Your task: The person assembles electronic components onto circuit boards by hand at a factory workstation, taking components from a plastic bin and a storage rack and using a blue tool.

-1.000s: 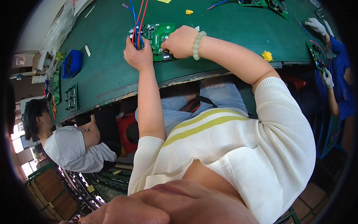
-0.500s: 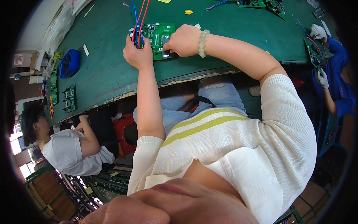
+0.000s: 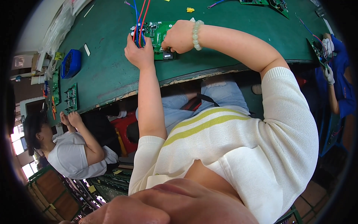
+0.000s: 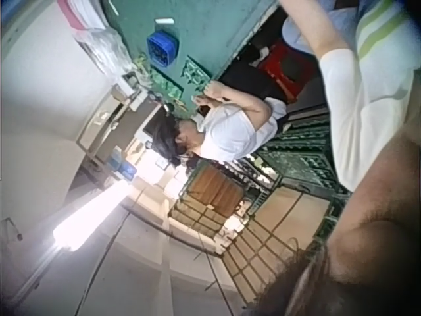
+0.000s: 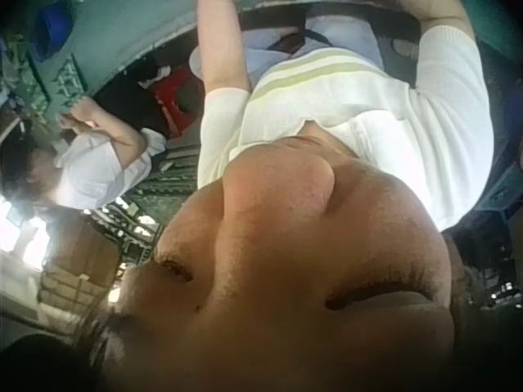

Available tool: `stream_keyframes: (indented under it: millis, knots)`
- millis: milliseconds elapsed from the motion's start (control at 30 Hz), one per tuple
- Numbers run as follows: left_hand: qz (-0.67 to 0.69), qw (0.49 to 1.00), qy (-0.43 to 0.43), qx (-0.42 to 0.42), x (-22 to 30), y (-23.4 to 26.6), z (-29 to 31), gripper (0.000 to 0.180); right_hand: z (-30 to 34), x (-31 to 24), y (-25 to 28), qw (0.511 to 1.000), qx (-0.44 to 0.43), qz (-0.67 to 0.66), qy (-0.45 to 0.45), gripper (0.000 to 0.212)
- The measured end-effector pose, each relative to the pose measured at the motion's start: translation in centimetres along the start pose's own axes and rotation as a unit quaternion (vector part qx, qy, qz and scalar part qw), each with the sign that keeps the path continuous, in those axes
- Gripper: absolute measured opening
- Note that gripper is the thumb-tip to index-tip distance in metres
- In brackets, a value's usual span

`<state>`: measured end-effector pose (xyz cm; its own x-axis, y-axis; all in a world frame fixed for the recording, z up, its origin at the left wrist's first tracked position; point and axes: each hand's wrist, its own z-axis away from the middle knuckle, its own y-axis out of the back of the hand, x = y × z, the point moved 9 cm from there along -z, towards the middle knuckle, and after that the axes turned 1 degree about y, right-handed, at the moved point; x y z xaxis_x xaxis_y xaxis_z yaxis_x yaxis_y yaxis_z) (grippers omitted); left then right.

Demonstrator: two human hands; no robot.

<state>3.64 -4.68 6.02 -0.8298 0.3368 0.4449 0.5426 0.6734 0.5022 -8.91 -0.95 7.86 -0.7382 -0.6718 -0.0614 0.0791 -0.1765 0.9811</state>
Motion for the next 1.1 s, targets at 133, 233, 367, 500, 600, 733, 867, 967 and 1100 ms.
stream_keyframes:
  millis: [133, 233, 367, 500, 600, 733, 867, 967, 1100]
  knots:
    - [-0.005, 1.0, -0.007, 0.008, 0.0, 0.0, 0.0, 0.06, -0.2, -0.3, 0.3, 1.0, -0.017, 0.011, 0.002, 0.021]
    - [-0.003, 0.999, -0.031, 0.035, 0.5, 0.6, -0.2, 0.051, -0.3, -0.3, 0.0, 1.0, -0.009, 0.009, 0.003, 0.021]
    - [-0.009, 0.999, -0.033, 0.04, 0.8, 0.8, -0.1, 0.051, 0.4, -0.4, 0.0, 1.0, 0.001, 0.005, -0.019, 0.022]
    - [-0.015, 1.0, -0.016, 0.008, 0.1, 0.0, 0.1, 0.059, 0.8, -0.3, -0.8, 0.999, 0.042, -0.01, -0.032, 0.021]
    - [-0.016, 1.0, -0.015, 0.006, 0.1, -0.1, 0.1, 0.059, 1.0, -0.2, -1.1, 0.997, 0.057, -0.021, -0.046, 0.021]
    - [-0.012, 1.0, -0.021, 0.009, 0.2, -0.1, 0.0, 0.059, 1.3, 0.1, -1.5, 0.995, 0.081, -0.021, -0.054, 0.019]
    - [-0.017, 1.0, -0.016, 0.002, 0.2, -0.1, -0.1, 0.058, 1.6, 0.1, -1.6, 0.993, 0.103, -0.028, -0.049, 0.019]
    - [-0.013, 1.0, -0.014, 0.008, 0.2, -0.1, -0.1, 0.057, 1.6, 0.3, -1.7, 0.994, 0.088, -0.025, -0.064, 0.02]
    - [-0.012, 1.0, -0.011, 0.002, 0.2, 0.0, 0.0, 0.058, 1.4, 0.4, -1.2, 0.995, 0.059, -0.047, -0.063, 0.021]
